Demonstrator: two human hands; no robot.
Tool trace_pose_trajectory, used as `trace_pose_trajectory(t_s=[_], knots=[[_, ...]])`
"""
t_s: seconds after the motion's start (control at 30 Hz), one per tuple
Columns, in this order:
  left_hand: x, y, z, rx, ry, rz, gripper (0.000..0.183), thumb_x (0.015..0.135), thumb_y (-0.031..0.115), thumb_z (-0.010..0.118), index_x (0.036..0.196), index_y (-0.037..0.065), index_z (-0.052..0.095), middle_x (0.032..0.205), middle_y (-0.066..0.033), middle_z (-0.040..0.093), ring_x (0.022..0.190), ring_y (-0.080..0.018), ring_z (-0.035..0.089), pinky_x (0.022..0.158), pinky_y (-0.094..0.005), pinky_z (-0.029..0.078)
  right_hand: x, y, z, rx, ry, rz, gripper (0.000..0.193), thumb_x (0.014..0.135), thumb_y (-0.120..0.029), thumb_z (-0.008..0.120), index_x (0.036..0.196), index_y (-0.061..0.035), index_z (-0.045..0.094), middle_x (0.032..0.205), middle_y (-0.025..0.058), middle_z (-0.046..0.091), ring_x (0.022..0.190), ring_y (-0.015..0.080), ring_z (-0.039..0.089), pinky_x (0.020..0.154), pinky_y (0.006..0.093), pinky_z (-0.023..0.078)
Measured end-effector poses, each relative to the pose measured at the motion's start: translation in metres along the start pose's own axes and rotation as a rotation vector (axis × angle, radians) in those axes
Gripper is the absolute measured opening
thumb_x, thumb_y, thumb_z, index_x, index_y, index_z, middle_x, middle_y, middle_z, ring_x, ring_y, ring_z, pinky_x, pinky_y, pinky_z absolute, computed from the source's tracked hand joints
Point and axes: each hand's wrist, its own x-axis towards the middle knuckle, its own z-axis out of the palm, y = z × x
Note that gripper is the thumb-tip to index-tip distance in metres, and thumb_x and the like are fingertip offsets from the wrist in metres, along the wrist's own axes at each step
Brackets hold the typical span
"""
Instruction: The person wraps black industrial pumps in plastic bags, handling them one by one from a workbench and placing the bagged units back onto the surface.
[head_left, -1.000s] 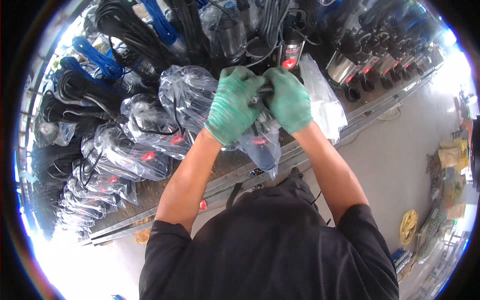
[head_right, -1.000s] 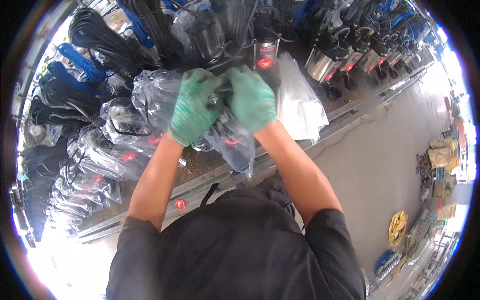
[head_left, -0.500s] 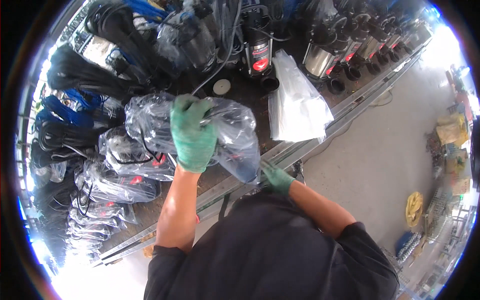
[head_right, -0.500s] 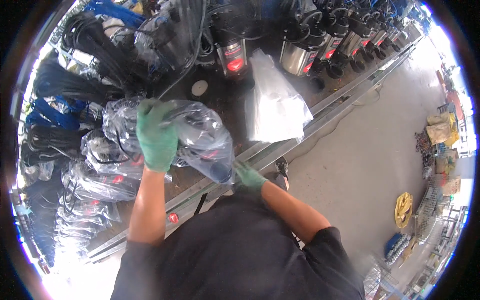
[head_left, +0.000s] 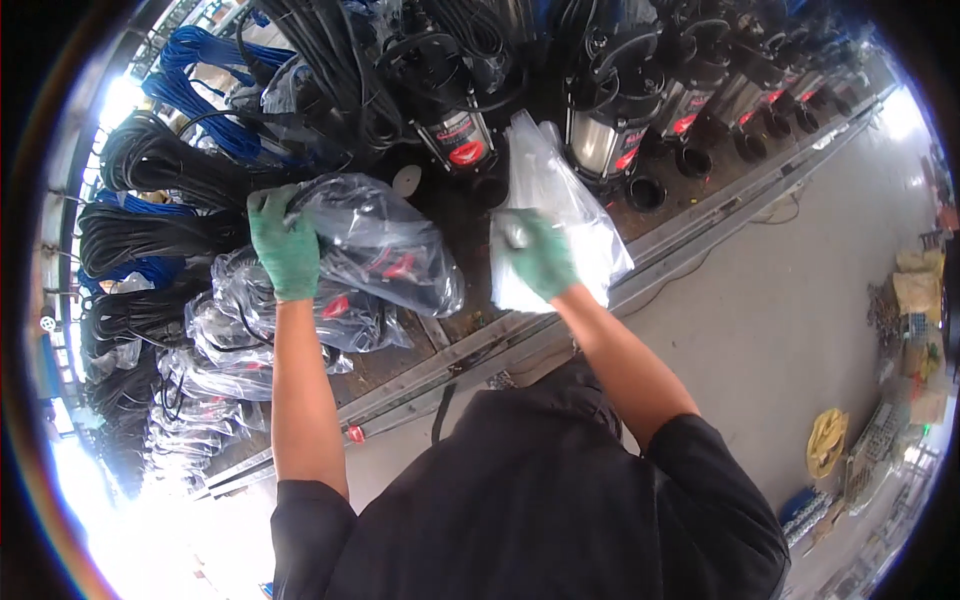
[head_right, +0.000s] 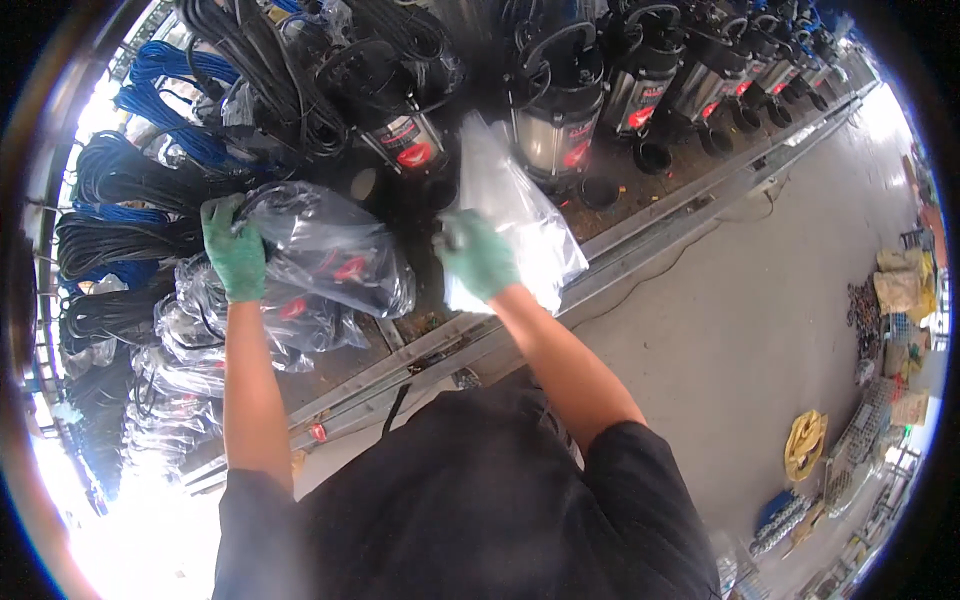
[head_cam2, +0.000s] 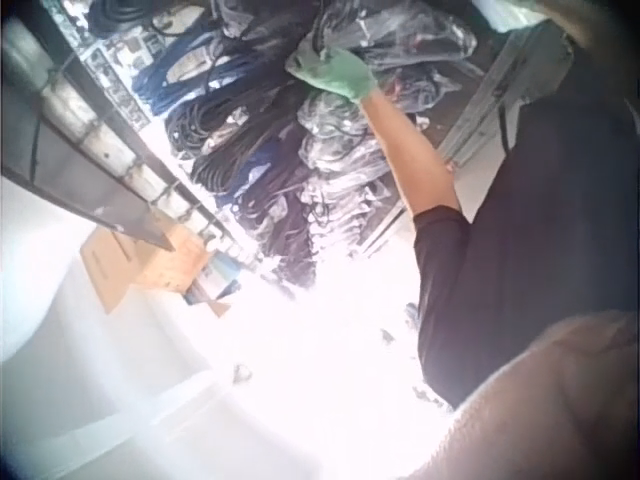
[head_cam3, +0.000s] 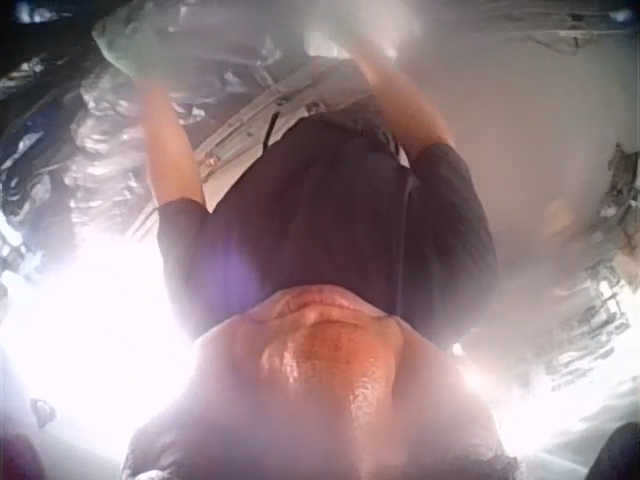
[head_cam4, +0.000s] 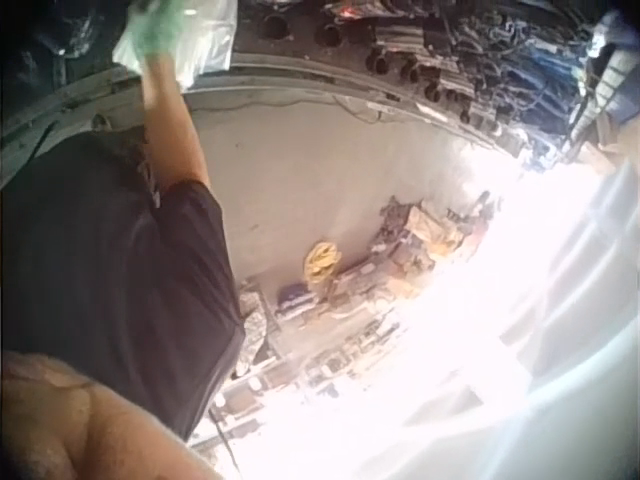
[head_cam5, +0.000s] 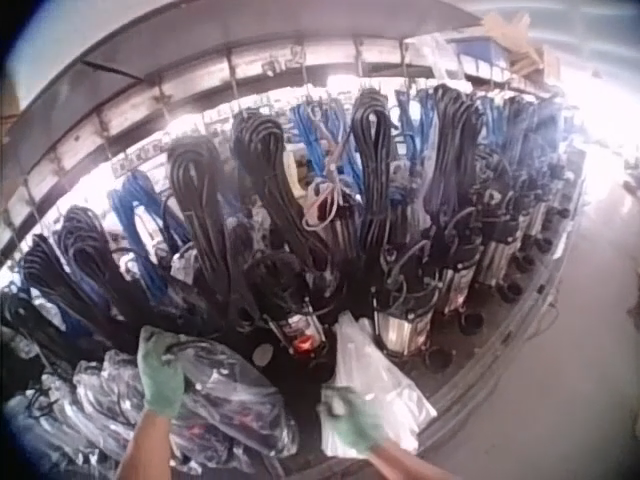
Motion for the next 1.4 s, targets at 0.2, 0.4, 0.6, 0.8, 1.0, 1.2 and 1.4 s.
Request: trace_pose_trajectory(t_s=[0.2,0.4,0.6,0.8,1.0,1.2,1.4], knots=[[-0.003,0.027,-0.003,0.098,0.000,-0.119,0.039,0.086,-0.001,0.074,0.123,0.003,0.062,0.122,-0.0144,0.053,0.110,-0.0272,0.058,0.095,-0.0378,0.051,-0.015,0.112,-0.077,-0.413,0.000,0.181,0.046,0.086,-0.025,0.079,0.127,-0.0095,0.065,0.125,0.0240,0.063,0.115,0.0433,0.060,0.096,0.0495,0.052],[-0.118,0.106,0.033,0.253,0.200,0.021,0.052,0.089,0.000,0.068,0.139,0.004,0.054,0.145,-0.0230,0.048,0.129,-0.0402,0.053,0.107,-0.0505,0.048,0.005,0.089,-0.115,-0.344,0.017,-0.203,0.020,0.089,-0.017,0.075,0.108,-0.0121,0.075,0.116,0.0139,0.067,0.098,0.0354,0.064,0.082,0.0449,0.054],[-0.195,0.129,0.156,-0.309,-0.369,-0.468,0.042,0.090,0.012,0.073,0.130,0.005,0.061,0.131,-0.0241,0.058,0.120,-0.0419,0.059,0.101,-0.0459,0.050,0.027,0.051,-0.147,-0.350,-0.144,-0.262,0.015,0.091,-0.010,0.070,0.106,-0.0108,0.071,0.103,0.0081,0.070,0.085,0.0347,0.066,0.076,0.0446,0.054],[-0.189,0.108,0.228,-0.185,-0.669,-0.782,0.069,0.089,0.036,0.076,0.145,0.006,0.049,0.139,-0.0301,0.055,0.127,-0.0470,0.055,0.105,-0.0507,0.046,0.039,-0.039,-0.186,-0.116,0.082,-0.411,0.017,0.093,-0.011,0.070,0.108,-0.0044,0.071,0.107,0.0136,0.072,0.092,0.0362,0.069,0.079,0.0418,0.056],[-0.223,0.120,0.250,-0.401,-0.481,-0.656,0.074,0.090,0.035,0.077,0.147,-0.002,0.046,0.141,-0.0271,0.056,0.134,-0.0405,0.052,0.114,-0.0427,0.041,0.012,-0.072,-0.218,-0.094,0.274,-0.416,0.019,0.096,-0.004,0.068,0.114,0.0008,0.072,0.106,0.0158,0.073,0.094,0.0288,0.071,0.087,0.0331,0.055],[-0.226,0.112,0.233,-0.652,-0.635,-0.559,0.080,0.089,0.038,0.077,0.151,0.002,0.042,0.147,-0.0293,0.050,0.138,-0.0423,0.049,0.116,-0.0434,0.040,-0.009,-0.096,-0.240,-0.026,0.317,-0.376,0.023,0.107,-0.015,0.056,0.121,0.0006,0.065,0.117,0.0111,0.070,0.102,0.0210,0.066,0.091,0.0320,0.052],[-0.206,0.127,0.228,-0.584,-0.773,-0.900,0.110,0.081,0.050,0.085,0.153,-0.010,0.028,0.153,-0.0314,0.044,0.144,-0.0363,0.046,0.117,-0.0385,0.038,-0.053,-0.061,-0.181,-0.020,-0.209,0.017,0.022,0.104,-0.014,0.056,0.121,-0.0013,0.063,0.112,0.0209,0.068,0.097,0.0306,0.066,0.083,0.0352,0.050]])
